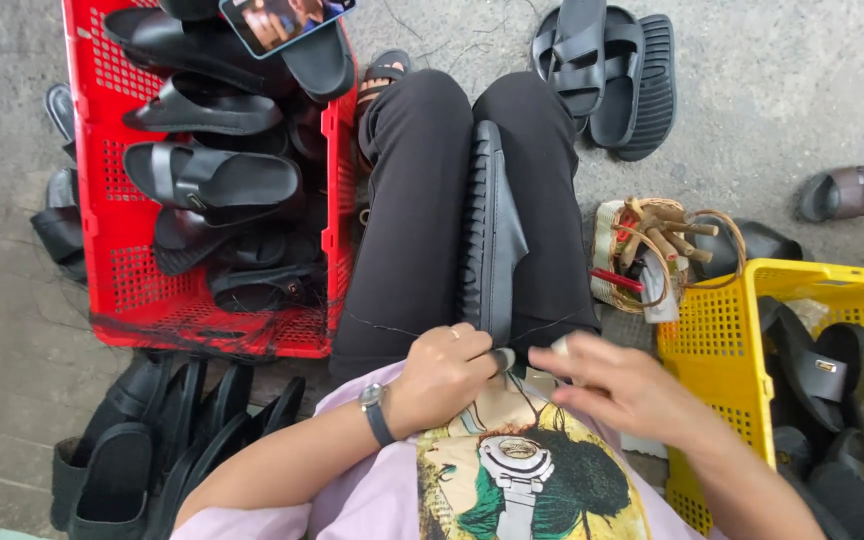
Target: Hand-stitching the sole of a black sandal using a needle and thread.
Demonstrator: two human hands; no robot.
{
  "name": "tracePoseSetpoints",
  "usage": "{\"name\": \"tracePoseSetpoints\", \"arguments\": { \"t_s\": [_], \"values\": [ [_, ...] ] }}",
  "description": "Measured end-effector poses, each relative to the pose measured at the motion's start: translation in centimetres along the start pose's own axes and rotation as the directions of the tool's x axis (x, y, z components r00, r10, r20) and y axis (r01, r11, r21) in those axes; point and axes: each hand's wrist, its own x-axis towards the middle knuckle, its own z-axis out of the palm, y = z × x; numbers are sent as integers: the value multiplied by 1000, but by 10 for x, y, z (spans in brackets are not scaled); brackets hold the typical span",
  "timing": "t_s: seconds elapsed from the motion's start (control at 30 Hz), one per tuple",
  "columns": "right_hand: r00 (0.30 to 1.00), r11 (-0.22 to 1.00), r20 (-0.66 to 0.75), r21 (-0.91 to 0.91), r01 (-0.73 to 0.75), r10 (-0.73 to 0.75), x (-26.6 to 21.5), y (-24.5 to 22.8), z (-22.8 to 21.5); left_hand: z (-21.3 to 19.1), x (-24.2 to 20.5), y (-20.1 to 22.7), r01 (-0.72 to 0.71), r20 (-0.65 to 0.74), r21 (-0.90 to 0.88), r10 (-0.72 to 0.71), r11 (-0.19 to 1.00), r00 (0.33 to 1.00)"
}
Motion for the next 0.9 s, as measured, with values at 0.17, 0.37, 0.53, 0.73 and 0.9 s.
{"name": "tracePoseSetpoints", "arguments": {
  "t_s": [0.17,0.37,0.53,0.73,0.9],
  "values": [
    [844,960,-528,174,220,-98,27,6,28,-13,4,3,-1,-146,-130,-18,992,989],
    [890,877,-457,429,216,4,23,4,36,-2,2,-4,127,-33,-294,-142,947,989],
    [818,929,-575,291,228,-21,19,4,37,-33,9,-1,93,-9,-75,-94,993,995],
    [840,921,-467,121,371,-277,25,-14,32,-27,-33,-20,311,141,49,-315,949,939],
    [803,880,-555,247,406,-215,38,-8,49,-64,-81,-61,211,2,529,-250,822,968]
  ]
}}
